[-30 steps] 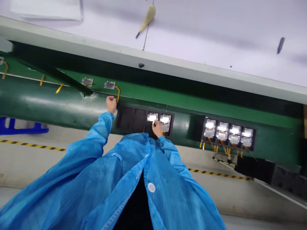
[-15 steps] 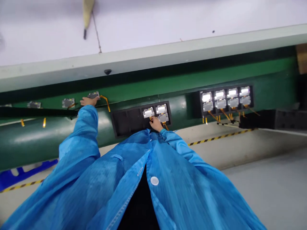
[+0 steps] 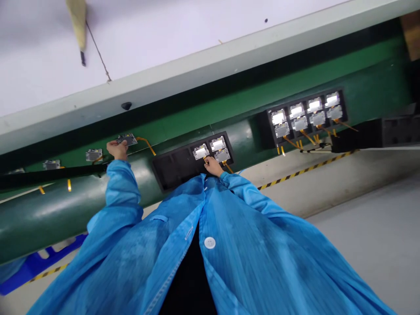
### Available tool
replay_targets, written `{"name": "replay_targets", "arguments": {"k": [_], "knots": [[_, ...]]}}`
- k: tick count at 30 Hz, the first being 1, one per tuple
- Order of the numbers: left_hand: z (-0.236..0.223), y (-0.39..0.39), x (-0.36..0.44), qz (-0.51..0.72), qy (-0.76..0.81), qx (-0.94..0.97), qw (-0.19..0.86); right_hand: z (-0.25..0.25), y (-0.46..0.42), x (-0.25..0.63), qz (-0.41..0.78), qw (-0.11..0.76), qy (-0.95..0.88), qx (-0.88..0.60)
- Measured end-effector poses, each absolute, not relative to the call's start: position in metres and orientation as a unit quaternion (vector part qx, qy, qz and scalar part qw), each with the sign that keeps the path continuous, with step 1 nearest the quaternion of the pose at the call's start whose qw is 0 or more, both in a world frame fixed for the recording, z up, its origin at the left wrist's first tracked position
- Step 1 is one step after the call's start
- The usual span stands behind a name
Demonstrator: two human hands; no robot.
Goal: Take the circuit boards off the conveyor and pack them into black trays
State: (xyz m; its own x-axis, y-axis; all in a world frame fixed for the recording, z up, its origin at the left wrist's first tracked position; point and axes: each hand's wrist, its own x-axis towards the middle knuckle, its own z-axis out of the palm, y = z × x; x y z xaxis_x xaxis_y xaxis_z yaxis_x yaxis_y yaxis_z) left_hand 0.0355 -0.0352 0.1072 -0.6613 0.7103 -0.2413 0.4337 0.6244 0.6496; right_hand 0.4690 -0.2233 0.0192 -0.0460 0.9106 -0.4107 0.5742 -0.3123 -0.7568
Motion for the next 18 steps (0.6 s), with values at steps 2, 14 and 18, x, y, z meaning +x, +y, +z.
{"name": "replay_targets", "arguments": {"k": [2, 14, 18], "knots": [[0.106, -0.048, 0.044, 0.324, 0.868, 0.285, 0.247, 0.023, -0.225, 0.468, 0.457, 0.183, -0.56, -0.666], [0.088, -0.201, 0.16, 0.608, 0.692, 0.151, 0.36, 0.067, -0.217, 0.459, 0.364, -0.025, -0.67, -0.646], [0.098, -0.21, 0.164, 0.63, 0.64, 0.152, 0.412, 0.07, -0.211, 0.465, 0.367, -0.025, -0.68, -0.634]]}}
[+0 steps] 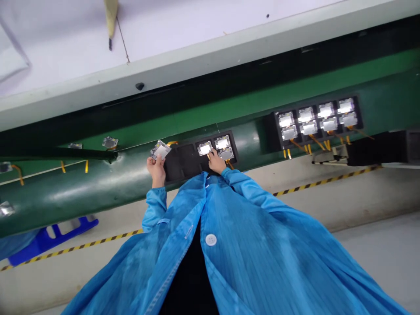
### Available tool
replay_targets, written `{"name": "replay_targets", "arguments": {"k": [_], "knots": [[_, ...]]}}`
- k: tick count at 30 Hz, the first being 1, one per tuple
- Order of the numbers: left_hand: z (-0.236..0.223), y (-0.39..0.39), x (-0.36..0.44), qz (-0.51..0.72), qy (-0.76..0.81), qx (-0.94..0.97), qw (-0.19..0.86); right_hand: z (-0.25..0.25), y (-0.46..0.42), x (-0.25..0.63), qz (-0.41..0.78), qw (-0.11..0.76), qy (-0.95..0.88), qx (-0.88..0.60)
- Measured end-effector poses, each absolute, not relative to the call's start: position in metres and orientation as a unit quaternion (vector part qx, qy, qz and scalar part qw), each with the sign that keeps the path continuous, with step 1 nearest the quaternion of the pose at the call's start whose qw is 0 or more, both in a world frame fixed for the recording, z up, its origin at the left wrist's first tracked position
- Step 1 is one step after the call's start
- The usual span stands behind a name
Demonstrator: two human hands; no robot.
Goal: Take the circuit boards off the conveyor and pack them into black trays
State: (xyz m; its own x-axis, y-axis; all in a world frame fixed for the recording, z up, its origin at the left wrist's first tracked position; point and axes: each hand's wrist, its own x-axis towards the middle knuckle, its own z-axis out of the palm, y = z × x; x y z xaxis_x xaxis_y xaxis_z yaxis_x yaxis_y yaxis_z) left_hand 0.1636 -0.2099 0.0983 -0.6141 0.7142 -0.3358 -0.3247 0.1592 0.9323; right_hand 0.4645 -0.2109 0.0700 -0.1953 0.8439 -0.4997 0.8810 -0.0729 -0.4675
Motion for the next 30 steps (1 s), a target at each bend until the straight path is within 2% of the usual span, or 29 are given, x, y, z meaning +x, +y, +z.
{"name": "replay_targets", "arguments": {"k": [3, 8, 12, 16, 22, 30], "knots": [[0.112, -0.214, 0.172, 0.608, 0.608, 0.173, 0.48, 0.076, -0.21, 0.467, -0.375, -0.059, 0.674, 0.634], [0.126, -0.233, 0.217, 0.552, 0.575, 0.221, 0.562, 0.109, -0.223, 0.458, -0.375, -0.308, 0.652, 0.582], [0.127, -0.245, 0.256, 0.542, 0.559, 0.234, 0.582, 0.133, -0.232, 0.451, -0.334, -0.404, 0.625, 0.578], [0.126, -0.247, 0.272, 0.552, 0.554, 0.231, 0.579, 0.139, -0.234, 0.457, -0.316, -0.426, 0.598, 0.6], [0.125, -0.25, 0.283, 0.53, 0.532, 0.266, 0.604, 0.13, -0.238, 0.465, -0.4, -0.448, 0.547, 0.583], [0.115, -0.248, 0.297, 0.466, 0.544, 0.355, 0.601, 0.107, -0.237, 0.477, -0.553, -0.45, 0.348, 0.608]]}}
